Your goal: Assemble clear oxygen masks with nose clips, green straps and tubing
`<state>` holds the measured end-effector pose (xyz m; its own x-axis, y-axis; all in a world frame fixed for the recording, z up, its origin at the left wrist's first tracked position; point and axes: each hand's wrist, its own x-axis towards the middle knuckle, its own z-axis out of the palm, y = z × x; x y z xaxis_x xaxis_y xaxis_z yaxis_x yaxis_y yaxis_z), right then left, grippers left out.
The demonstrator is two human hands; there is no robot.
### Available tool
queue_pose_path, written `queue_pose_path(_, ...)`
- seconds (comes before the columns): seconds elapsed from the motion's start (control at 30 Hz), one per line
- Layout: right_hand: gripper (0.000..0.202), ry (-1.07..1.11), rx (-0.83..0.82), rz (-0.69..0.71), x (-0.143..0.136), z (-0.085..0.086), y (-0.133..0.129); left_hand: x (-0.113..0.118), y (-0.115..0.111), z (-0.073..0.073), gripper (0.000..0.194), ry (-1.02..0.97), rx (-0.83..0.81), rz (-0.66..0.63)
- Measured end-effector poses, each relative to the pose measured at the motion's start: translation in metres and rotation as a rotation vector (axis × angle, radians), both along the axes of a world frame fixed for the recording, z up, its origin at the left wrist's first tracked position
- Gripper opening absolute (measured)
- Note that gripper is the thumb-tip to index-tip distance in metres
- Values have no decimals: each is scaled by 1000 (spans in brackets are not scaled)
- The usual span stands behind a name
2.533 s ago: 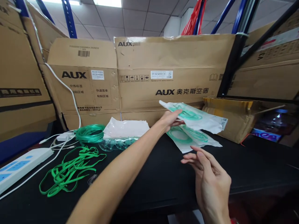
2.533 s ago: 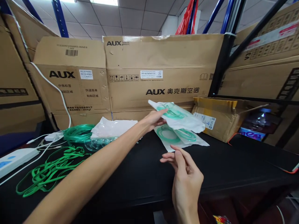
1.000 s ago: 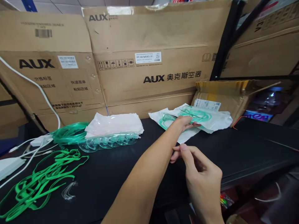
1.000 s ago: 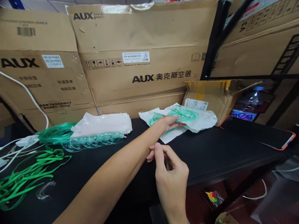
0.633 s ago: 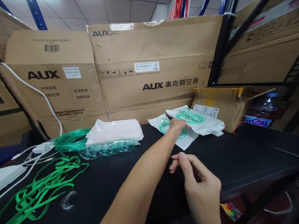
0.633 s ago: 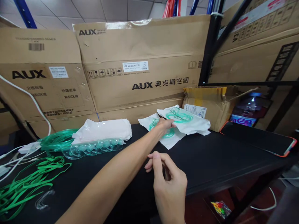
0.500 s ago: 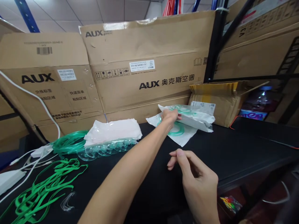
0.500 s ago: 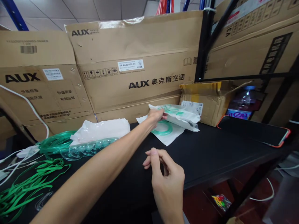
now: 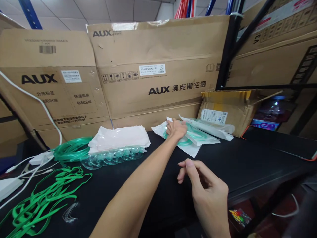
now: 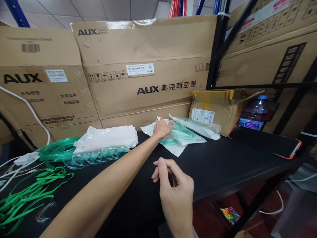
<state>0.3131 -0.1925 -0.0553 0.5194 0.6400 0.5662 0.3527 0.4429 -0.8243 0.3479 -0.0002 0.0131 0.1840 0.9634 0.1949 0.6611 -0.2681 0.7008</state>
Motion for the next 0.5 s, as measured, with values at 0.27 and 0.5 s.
queue_pose_path(0.27, 29, 10, 20, 9, -1, 2, -1, -31, 13, -12, 45, 347, -22, 123)
queue_pose_path(0.5, 28, -8, 5, 9, -3, 0, -3, -43, 42, -31, 37, 575, 28, -237)
